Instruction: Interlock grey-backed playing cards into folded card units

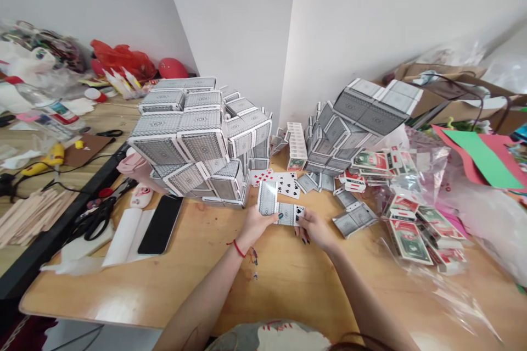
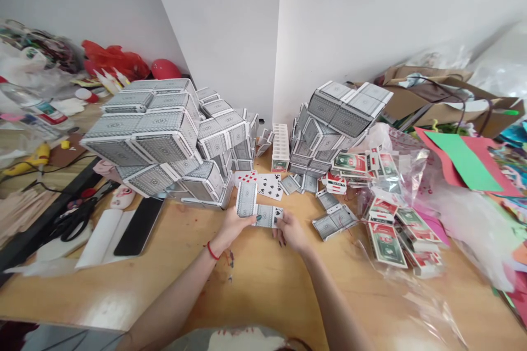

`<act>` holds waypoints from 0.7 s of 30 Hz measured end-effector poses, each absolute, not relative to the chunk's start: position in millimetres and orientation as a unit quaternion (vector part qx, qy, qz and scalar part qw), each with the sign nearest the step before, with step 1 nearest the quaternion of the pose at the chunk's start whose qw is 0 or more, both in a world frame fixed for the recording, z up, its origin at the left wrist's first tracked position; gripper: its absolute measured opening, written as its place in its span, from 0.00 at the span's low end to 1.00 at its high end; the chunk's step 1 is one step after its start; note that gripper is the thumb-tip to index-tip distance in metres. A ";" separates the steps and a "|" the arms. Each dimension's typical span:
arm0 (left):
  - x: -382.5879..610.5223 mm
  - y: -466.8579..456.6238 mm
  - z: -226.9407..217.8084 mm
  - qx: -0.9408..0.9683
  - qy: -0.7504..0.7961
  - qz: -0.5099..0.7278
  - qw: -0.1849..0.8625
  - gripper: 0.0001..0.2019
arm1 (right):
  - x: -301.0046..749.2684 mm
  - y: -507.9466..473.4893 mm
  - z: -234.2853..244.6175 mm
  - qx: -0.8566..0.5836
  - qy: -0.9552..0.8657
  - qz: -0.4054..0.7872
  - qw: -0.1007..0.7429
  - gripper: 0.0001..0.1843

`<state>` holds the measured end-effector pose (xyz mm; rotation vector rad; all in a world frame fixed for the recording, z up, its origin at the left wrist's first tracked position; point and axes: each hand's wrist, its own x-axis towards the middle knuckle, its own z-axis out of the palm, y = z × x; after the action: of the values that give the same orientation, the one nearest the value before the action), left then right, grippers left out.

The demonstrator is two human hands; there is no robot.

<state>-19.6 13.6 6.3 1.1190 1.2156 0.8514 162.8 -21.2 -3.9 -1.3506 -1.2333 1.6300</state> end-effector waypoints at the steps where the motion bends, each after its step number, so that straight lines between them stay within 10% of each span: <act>1: -19.8 13.6 6.4 0.486 0.522 0.365 0.599 0.16 | 162.8 -21.0 -3.1 -0.518 -0.479 0.626 0.332 0.13; 21: -18.0 13.1 8.9 0.522 0.531 0.348 0.569 0.16 | 163.5 -19.4 15.4 -0.503 -0.526 0.627 0.280 0.04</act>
<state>-18.0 13.1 8.9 1.2260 1.2476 0.8161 163.5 -19.4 15.4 -1.3479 -1.4103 1.6801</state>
